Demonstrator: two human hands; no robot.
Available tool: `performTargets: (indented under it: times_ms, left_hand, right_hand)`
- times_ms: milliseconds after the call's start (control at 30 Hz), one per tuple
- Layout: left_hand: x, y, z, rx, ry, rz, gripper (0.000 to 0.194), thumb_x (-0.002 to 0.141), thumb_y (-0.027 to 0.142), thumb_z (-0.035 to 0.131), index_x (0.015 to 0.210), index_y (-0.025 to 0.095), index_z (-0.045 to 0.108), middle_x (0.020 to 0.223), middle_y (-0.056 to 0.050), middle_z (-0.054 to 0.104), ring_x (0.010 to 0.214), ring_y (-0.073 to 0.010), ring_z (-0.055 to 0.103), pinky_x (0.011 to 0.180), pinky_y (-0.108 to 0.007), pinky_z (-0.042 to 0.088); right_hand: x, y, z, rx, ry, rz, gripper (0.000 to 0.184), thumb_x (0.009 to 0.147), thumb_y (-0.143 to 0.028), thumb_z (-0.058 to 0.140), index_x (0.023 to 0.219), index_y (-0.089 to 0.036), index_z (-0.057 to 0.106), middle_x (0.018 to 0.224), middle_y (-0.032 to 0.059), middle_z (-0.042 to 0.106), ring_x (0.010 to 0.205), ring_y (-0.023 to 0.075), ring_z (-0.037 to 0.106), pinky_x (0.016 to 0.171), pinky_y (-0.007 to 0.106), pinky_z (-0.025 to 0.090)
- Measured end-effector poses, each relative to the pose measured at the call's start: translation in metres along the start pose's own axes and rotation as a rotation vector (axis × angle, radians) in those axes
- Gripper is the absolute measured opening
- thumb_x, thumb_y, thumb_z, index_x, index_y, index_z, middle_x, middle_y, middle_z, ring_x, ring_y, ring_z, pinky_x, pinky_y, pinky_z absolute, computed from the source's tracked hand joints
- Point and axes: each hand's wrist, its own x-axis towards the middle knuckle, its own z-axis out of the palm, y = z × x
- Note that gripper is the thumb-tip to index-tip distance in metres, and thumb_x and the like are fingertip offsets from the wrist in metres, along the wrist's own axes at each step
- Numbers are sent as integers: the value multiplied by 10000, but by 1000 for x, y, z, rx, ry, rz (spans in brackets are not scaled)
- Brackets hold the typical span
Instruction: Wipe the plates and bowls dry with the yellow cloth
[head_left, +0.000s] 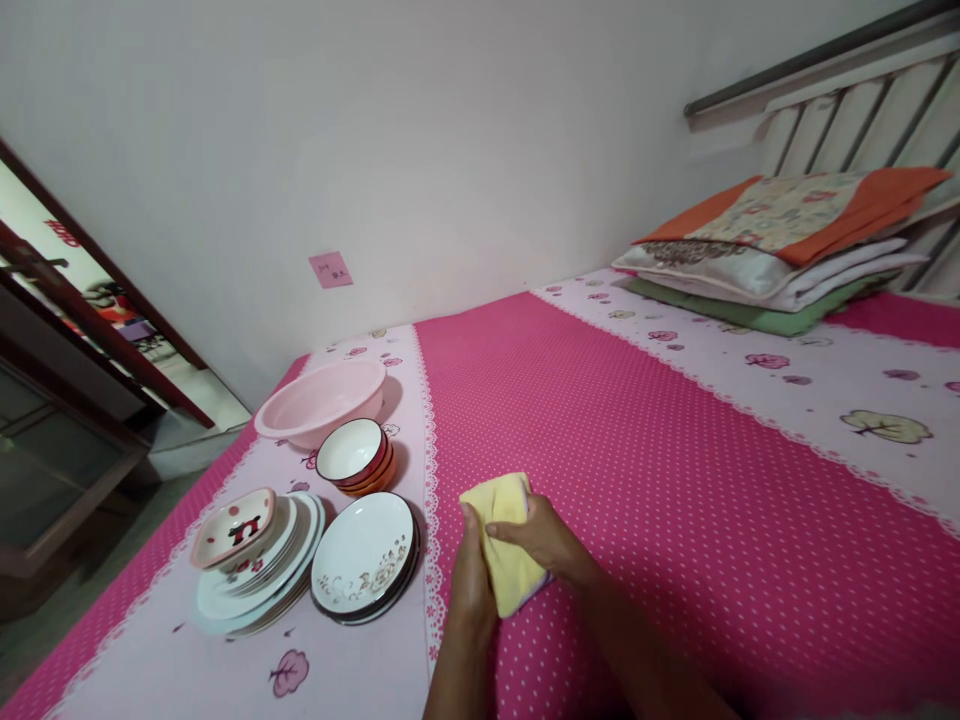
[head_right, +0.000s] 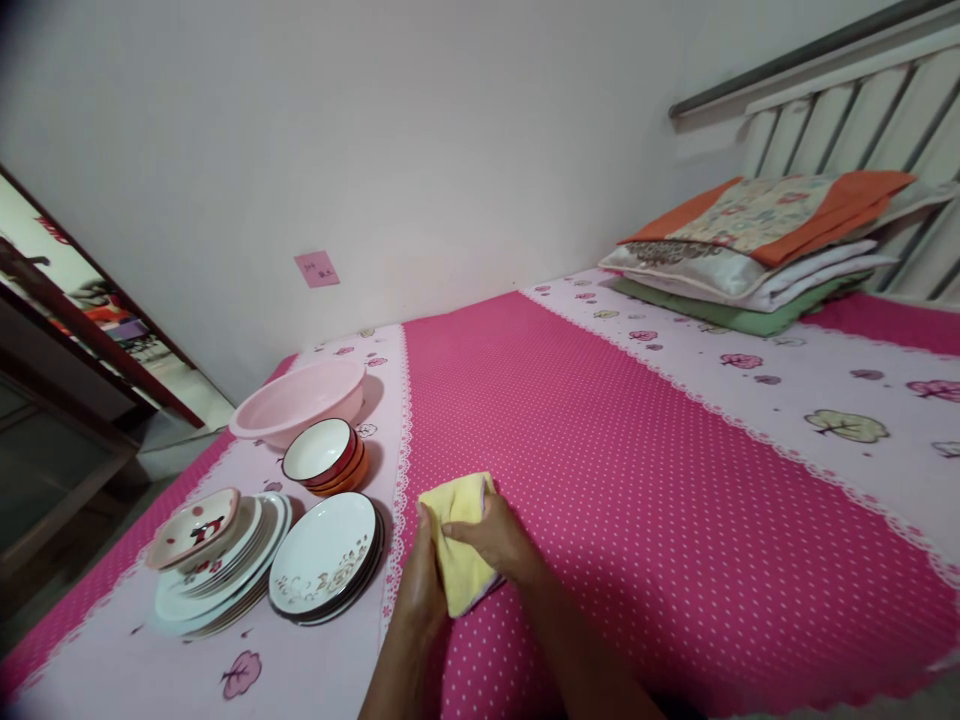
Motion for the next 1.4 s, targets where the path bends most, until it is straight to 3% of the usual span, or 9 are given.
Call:
performTargets:
  times_ms: [233, 433, 700, 800, 867, 967, 1100, 1267, 1400]
  left_hand:
    - [-1, 5, 5, -69, -49, -29, 804, 1027, 688, 350, 1444, 62, 635, 1354, -254, 706, 1359, -395, 610, 1191, -530, 443]
    - [-2, 5, 5, -99, -17, -5, 771, 1028, 683, 375, 1434, 89, 652, 1349, -239, 714, 1352, -393, 617, 1188, -534, 447]
    - [-1, 6, 7, -32, -51, 58, 790, 1024, 686, 384, 1395, 51, 673, 1372, -263, 693, 1348, -402, 617, 1188, -525, 448]
    - [-1, 5, 4, -19, -61, 61, 802, 1015, 699, 400, 1430, 58, 648, 1372, -257, 694, 1341, -407, 622, 1187, -536, 449]
    - [-1, 6, 3, -28, -35, 42, 788, 1020, 692, 397, 1467, 82, 621, 1369, -237, 703, 1341, -395, 625, 1195, -534, 440]
    - [-1, 9, 0, -76, -9, -2, 742, 1022, 677, 411, 1501, 142, 596, 1391, -200, 701, 1363, -374, 612, 1215, -520, 416]
    - [3, 11, -6, -135, -5, -38, 695, 996, 641, 528, 1505, 173, 593, 1411, -184, 691, 1397, -379, 580, 1221, -524, 400]
    - [4, 13, -10, -130, 5, -76, 683, 990, 602, 572, 1487, 134, 600, 1398, -213, 691, 1372, -400, 599, 1193, -546, 432]
    - [0, 15, -9, 6, 83, -61, 635, 959, 510, 679, 1440, 100, 618, 1315, -242, 731, 1280, -411, 668, 1116, -570, 509]
  right_hand:
    - [-8, -16, -1, 95, 15, 60, 517, 610, -496, 923, 981, -181, 750, 1025, 132, 827, 922, 331, 793, 848, 461, 633]
    - [-11, -18, 1, 100, 73, 98, 350, 830, -476, 708, 1050, -207, 744, 960, 120, 831, 907, 312, 803, 823, 431, 637]
    - [-3, -6, -6, 30, 140, 105, 265, 589, -217, 801, 850, -187, 766, 931, 105, 823, 922, 327, 776, 813, 402, 613]
    - [-6, -10, -5, 94, 78, 123, 348, 596, -302, 837, 913, -180, 762, 967, 122, 825, 957, 339, 780, 859, 430, 616]
    - [-10, -17, -3, 150, 20, 143, 420, 683, -473, 816, 975, -178, 752, 989, 140, 826, 997, 343, 782, 900, 459, 612]
    - [-13, -29, -2, 305, -50, 166, 613, 845, -747, 582, 1035, -183, 733, 1037, 166, 820, 1090, 342, 765, 978, 496, 583]
    - [-12, -35, -8, 399, -80, 178, 654, 883, -754, 450, 1083, -190, 715, 1094, 176, 810, 1175, 350, 733, 1054, 523, 533]
    - [-10, -24, -23, 265, -68, 161, 366, 741, -491, 644, 926, -187, 728, 961, 131, 825, 1013, 319, 772, 981, 456, 568]
    - [-20, -26, -34, 151, -126, 174, 295, 786, -477, 746, 743, -187, 716, 671, 46, 766, 642, 216, 721, 690, 325, 581]
